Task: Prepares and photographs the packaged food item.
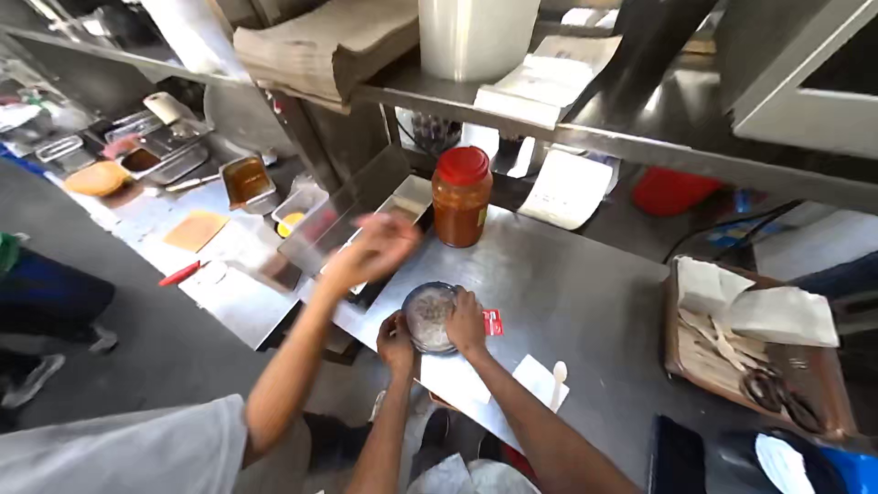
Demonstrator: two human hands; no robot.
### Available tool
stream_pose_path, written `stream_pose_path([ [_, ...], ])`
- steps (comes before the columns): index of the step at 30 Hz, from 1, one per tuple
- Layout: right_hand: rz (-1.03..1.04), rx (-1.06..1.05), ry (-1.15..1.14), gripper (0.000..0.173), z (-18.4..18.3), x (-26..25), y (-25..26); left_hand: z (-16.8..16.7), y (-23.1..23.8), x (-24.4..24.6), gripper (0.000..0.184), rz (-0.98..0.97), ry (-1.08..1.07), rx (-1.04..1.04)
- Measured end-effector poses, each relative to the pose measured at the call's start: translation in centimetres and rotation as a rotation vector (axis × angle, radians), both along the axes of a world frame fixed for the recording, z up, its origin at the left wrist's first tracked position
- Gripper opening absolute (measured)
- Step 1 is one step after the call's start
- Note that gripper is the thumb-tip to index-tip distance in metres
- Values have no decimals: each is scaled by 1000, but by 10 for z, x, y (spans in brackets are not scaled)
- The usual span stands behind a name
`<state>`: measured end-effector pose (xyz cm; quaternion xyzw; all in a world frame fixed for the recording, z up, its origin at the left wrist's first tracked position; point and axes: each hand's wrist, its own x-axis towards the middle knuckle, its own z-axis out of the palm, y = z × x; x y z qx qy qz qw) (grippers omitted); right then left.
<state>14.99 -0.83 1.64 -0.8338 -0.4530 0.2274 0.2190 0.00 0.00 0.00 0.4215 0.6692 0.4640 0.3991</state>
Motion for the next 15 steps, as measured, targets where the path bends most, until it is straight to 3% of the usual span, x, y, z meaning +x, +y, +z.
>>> stream_pose_path([
  [3,-124,57,82,45,-12,9,-9,-3,-23,4,30,51,-195,-80],
  [7,-279,128,108,42,-18,4,-14,7,-50,-10,28,-94,-505,-141],
  [11,-432,125,239,41,-13,-7,-20,1,-25,-20,25,-139,-522,-155],
  [15,-477,173,717,37,-3,18,-40,13,5,-21,23,-336,-368,-107],
])
